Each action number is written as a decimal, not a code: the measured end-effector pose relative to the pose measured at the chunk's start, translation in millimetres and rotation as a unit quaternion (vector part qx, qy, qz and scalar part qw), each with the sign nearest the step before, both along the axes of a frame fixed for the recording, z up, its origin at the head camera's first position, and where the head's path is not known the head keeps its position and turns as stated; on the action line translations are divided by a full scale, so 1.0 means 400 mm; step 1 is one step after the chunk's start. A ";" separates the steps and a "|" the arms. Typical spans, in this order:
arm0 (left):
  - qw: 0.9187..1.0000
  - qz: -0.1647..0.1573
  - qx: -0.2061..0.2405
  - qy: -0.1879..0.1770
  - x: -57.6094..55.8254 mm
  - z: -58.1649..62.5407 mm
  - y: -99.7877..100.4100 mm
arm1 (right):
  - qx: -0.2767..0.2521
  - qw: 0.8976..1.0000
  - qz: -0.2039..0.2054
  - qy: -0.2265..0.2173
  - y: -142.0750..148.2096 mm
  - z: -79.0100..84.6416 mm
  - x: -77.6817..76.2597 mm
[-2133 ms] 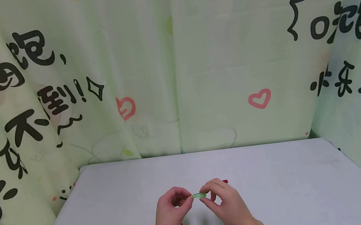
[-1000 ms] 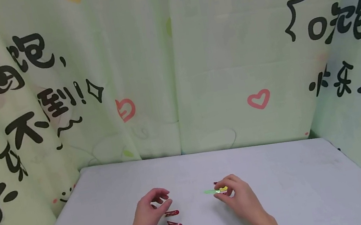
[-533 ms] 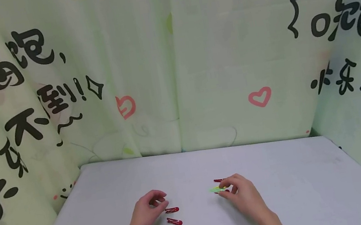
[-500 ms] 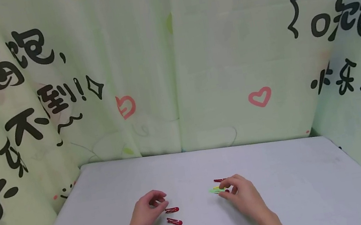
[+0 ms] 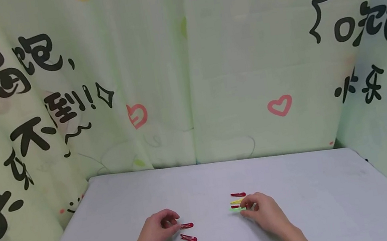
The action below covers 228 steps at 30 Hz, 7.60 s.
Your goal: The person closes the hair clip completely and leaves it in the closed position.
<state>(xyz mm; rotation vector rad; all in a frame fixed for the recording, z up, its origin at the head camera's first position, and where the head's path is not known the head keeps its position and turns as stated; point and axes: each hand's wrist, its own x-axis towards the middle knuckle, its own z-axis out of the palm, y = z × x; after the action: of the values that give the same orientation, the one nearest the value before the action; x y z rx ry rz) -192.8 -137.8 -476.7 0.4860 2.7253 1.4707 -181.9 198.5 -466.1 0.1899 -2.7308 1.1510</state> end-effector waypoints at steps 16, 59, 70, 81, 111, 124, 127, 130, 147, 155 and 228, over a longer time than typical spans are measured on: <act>0.999 -0.028 -0.041 0.023 -0.011 0.011 0.003 | 0.044 0.999 0.000 -0.014 0.014 -0.027 -0.019; 1.000 -0.011 0.011 0.021 0.001 0.052 0.043 | -0.074 0.987 0.035 0.137 -0.020 0.028 0.048; 0.997 -0.029 0.074 0.001 0.023 0.079 0.067 | -0.081 0.980 0.065 0.168 -0.059 0.048 0.064; 0.985 -0.064 0.155 -0.045 0.043 0.110 0.104 | -0.097 0.966 0.130 0.199 -0.103 0.075 0.069; 0.974 -0.055 0.218 -0.013 0.066 0.097 0.183 | -0.135 0.936 0.153 0.285 -0.128 0.082 0.075; 0.966 0.006 0.249 0.065 0.070 0.089 0.218 | -0.139 0.922 0.139 0.335 -0.145 0.064 0.066; 0.964 0.010 0.252 0.083 0.069 0.086 0.224 | -0.144 0.916 0.132 0.349 -0.149 0.056 0.061; 0.966 0.011 0.248 0.073 0.071 0.090 0.224 | -0.143 0.916 0.126 0.354 -0.149 0.055 0.061; 0.970 0.004 0.242 0.034 0.073 0.096 0.218 | -0.004 0.886 0.123 0.446 -0.135 0.064 0.053; 0.973 -0.012 0.233 0.004 0.067 0.099 0.203 | 0.003 0.883 0.121 0.453 -0.129 0.066 0.048; 0.980 -0.171 -0.095 0.037 -0.013 0.040 -0.001 | 0.056 0.998 0.014 0.037 0.037 0.071 -0.137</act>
<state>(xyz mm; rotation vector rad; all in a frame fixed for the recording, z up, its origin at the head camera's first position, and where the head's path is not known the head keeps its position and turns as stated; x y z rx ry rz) -197.8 -138.4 -460.7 0.9592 2.6245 1.1183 -236.7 213.5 -437.6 0.2799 -2.7370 0.9790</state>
